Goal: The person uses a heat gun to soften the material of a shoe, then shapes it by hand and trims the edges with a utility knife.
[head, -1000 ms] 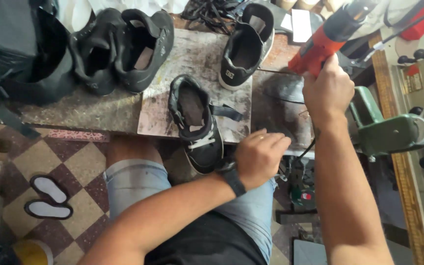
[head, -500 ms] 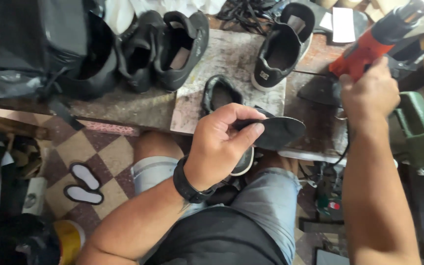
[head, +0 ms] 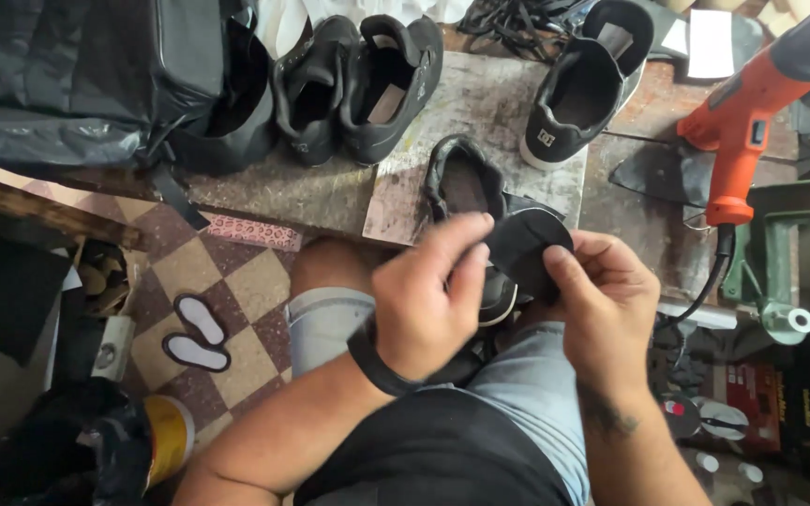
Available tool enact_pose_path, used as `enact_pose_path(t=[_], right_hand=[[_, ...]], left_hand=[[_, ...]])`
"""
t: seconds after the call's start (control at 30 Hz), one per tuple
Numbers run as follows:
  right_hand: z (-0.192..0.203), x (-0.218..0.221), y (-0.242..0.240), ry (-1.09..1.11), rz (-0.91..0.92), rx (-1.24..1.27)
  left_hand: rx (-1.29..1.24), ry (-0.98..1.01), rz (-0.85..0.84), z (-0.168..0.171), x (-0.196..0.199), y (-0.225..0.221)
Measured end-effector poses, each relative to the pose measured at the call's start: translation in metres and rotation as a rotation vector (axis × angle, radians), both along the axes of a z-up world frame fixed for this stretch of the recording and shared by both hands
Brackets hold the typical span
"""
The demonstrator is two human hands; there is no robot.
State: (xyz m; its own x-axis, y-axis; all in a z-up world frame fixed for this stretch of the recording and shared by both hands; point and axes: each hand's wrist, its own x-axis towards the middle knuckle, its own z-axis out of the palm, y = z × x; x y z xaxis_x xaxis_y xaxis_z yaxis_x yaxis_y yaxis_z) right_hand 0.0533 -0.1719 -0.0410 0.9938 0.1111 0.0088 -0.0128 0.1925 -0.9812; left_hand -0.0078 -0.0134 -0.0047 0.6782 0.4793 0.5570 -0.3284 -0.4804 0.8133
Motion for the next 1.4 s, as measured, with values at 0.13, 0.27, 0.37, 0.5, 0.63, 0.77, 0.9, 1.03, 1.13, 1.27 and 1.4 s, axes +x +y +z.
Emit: enact_pose_path(t=[0.13, 0.27, 0.37, 0.5, 0.63, 0.77, 0.9, 1.03, 1.13, 1.27, 1.4], right_hand=[[-0.022, -0.004, 0.003, -0.091, 0.055, 0.047], [-0.011, -0.014, 0.012, -0.112, 0.087, 0.178], [-0.009, -0.017, 0.01, -0.064, 0.138, 0.307], [-0.003, -0.018, 0.016, -0.095, 0.188, 0.339], [-0.01, -0.019, 0.018, -0.15, 0.13, 0.169], [-0.018, -0.017, 0.006, -0.167, 0.055, 0.054], [0.015, -0.002, -0.006, 0.082, -0.237, 0.018], [0.072, 0.011, 0.011, 0.022, -0.112, 0.258], [0.096, 0.019, 0.07, 0.318, 0.004, 0.432], [0.047, 0.032, 0.12, 0.408, 0.166, 0.601], [0.01, 0.046, 0.099, 0.299, 0.199, 0.349]], left_hand=[[0.424, -0.346, 0.15, -0.015, 0.0, -0.021], [0.517, -0.405, 0.196, -0.02, -0.003, -0.017], [0.527, -0.39, 0.213, -0.023, -0.005, -0.015], [0.539, -0.388, 0.212, -0.021, -0.008, -0.014], [0.56, -0.365, 0.206, -0.023, -0.012, -0.015], [0.551, -0.341, 0.128, -0.019, -0.018, 0.0], [0.49, -0.165, -0.127, -0.014, 0.013, 0.055], [0.146, 0.671, -0.242, -0.049, 0.108, 0.115], [-0.068, 0.859, -0.486, -0.085, 0.152, 0.126], [-0.089, 0.865, -0.316, -0.068, 0.118, 0.111], [-0.155, 0.722, -0.171, -0.106, 0.07, 0.098]])
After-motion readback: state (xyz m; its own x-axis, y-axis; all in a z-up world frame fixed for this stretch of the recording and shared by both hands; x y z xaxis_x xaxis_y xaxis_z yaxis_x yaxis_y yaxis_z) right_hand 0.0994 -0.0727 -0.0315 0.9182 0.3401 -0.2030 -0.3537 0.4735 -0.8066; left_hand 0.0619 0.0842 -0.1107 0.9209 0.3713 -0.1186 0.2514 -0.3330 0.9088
